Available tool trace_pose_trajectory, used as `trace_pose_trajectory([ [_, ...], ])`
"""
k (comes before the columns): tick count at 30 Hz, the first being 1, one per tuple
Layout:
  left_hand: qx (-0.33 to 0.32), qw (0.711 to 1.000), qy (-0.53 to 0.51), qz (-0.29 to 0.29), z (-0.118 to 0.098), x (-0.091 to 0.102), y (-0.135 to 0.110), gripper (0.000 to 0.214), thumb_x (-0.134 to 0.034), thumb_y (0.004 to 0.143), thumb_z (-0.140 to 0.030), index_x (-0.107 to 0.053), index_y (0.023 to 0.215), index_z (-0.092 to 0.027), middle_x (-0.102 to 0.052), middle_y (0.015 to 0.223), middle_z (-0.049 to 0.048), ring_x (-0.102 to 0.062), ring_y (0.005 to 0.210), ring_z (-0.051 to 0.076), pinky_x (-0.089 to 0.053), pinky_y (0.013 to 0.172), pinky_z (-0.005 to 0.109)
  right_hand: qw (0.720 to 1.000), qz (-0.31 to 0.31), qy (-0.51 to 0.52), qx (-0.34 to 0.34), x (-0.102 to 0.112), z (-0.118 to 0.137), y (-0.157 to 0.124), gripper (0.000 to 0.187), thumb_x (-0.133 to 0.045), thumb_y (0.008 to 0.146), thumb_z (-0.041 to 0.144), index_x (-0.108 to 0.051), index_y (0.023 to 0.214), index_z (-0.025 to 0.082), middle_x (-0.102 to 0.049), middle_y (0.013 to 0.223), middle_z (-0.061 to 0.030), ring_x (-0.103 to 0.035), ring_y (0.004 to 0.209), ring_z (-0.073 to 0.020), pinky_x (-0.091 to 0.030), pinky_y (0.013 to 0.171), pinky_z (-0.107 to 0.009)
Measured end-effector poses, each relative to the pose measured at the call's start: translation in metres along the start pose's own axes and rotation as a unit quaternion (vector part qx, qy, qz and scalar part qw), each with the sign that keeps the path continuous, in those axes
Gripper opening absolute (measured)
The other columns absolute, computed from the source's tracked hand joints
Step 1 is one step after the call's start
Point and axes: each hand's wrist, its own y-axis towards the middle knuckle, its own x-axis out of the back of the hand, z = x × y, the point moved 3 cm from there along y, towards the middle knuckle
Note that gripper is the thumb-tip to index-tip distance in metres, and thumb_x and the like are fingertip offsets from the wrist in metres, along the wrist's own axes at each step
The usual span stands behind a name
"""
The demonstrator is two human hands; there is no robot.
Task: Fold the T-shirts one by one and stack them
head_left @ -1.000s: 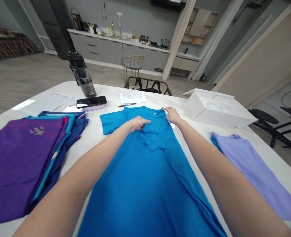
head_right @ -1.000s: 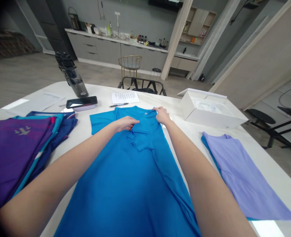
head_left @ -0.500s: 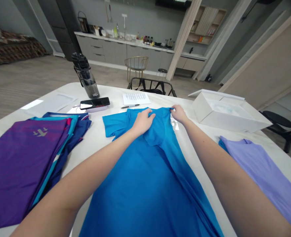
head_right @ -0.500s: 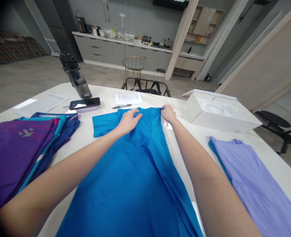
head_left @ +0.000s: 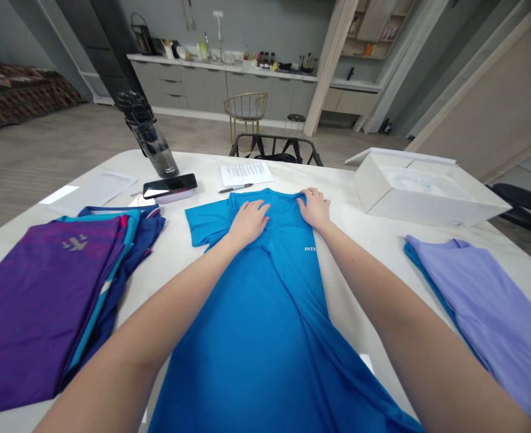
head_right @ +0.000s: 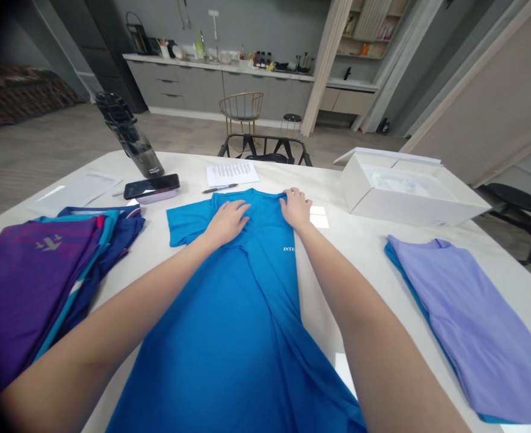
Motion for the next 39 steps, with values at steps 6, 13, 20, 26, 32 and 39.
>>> trace_pose_trajectory([
  [6,0.036,0.994,-0.022,0.104,-0.012,-0.016,-0.026,0.066,-0.025,0.105,-0.061,-0.037,0.160,-0.027,-0.028,0.170,0.0080,-0.022,0.158,0.031,-0.015,0.127,0.060,0.993,0.114,0.012,0.008,-0.002,-0.006,-0.057,0.067,-0.026,0.105,0.061,-0.040,0.158,0.025,-0.032,0.168,-0.0100,-0.029,0.153,-0.0340,-0.018,0.121,-0.068],
  [13,-0.065,0.993,-0.036,0.093,-0.049,-0.008,-0.057,0.059,-0.026,0.107,-0.052,-0.043,0.157,-0.026,-0.035,0.167,0.0080,-0.028,0.156,0.026,-0.013,0.128,0.056,0.993,0.114,0.024,0.024,0.026,-0.003,-0.138,0.063,-0.035,0.104,0.061,-0.047,0.155,0.027,-0.030,0.169,-0.0101,-0.027,0.154,-0.0355,-0.021,0.119,-0.071],
  [20,-0.087,0.986,-0.045,0.132,-0.090,-0.003,-0.109,0.062,-0.028,0.105,-0.059,-0.040,0.159,-0.030,-0.028,0.170,0.0053,-0.022,0.158,0.028,-0.010,0.127,0.062,0.989,0.132,0.021,0.068,0.042,0.015,-0.225,0.056,-0.036,0.106,0.054,-0.044,0.156,0.031,-0.029,0.169,-0.0081,-0.028,0.154,-0.0355,-0.019,0.118,-0.073],
  [26,-0.017,0.990,-0.052,0.133,-0.095,-0.003,-0.140,0.067,-0.023,0.103,-0.064,-0.029,0.163,-0.034,-0.018,0.172,0.0036,-0.014,0.160,0.028,-0.006,0.126,0.064,0.983,0.160,0.003,0.086,0.057,0.012,-0.275,0.056,-0.032,0.108,0.047,-0.036,0.161,0.030,-0.026,0.170,-0.0077,-0.023,0.156,-0.0335,-0.016,0.122,-0.067],
  [32,-0.018,0.994,-0.042,0.097,-0.096,-0.005,-0.147,0.066,-0.021,0.103,-0.063,-0.030,0.163,-0.034,-0.021,0.172,0.0034,-0.016,0.160,0.027,-0.007,0.127,0.060,0.980,0.179,0.010,0.089,0.075,0.014,-0.315,0.059,-0.031,0.107,0.052,-0.036,0.161,0.029,-0.026,0.170,-0.0088,-0.022,0.156,-0.0344,-0.018,0.122,-0.066],
  [39,-0.020,0.994,-0.035,0.103,-0.095,-0.005,-0.146,0.066,-0.020,0.103,-0.063,-0.029,0.163,-0.035,-0.020,0.172,0.0025,-0.015,0.160,0.026,-0.006,0.127,0.060,0.983,0.166,0.036,0.075,0.097,0.017,-0.355,0.060,-0.030,0.106,0.059,-0.051,0.150,0.024,-0.045,0.160,-0.0130,-0.038,0.149,-0.0318,-0.027,0.120,-0.060],
])
